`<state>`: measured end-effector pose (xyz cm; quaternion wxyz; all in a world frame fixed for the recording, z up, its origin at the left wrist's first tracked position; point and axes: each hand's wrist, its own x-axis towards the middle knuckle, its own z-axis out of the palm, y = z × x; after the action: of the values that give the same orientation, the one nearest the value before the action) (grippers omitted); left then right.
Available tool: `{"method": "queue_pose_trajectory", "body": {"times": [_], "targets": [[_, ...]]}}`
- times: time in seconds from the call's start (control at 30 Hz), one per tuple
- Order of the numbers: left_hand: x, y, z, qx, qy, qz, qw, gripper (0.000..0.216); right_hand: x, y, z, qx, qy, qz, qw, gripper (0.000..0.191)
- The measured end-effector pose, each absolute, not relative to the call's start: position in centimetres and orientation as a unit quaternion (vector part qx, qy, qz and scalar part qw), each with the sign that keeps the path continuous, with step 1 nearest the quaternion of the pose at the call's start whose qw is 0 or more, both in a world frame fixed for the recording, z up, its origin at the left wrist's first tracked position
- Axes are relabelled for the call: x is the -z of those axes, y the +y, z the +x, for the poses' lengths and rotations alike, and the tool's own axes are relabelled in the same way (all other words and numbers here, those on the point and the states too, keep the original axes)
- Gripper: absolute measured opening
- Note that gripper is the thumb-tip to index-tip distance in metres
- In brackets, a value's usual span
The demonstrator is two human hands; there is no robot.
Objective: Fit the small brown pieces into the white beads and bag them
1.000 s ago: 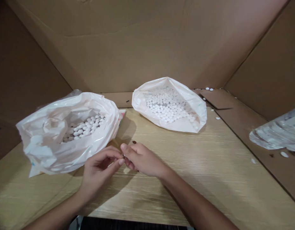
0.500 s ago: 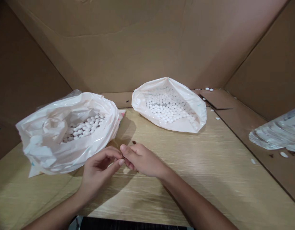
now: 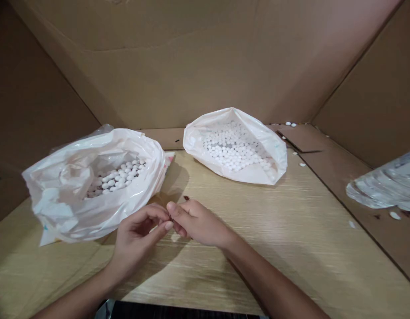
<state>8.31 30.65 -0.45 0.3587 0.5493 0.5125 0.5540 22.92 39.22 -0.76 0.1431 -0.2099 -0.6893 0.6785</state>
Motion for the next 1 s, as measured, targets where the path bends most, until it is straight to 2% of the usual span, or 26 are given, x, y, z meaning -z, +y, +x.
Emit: {"method": "queue_pose_trajectory", "body": {"times": [1.0], "targets": [[0.51, 30.70, 8.31, -0.549, 0.512, 0.552, 0.362, 0.008, 0.56, 39.18, 23.11, -0.663, -0.709, -0.180, 0.161, 0.061]]}}
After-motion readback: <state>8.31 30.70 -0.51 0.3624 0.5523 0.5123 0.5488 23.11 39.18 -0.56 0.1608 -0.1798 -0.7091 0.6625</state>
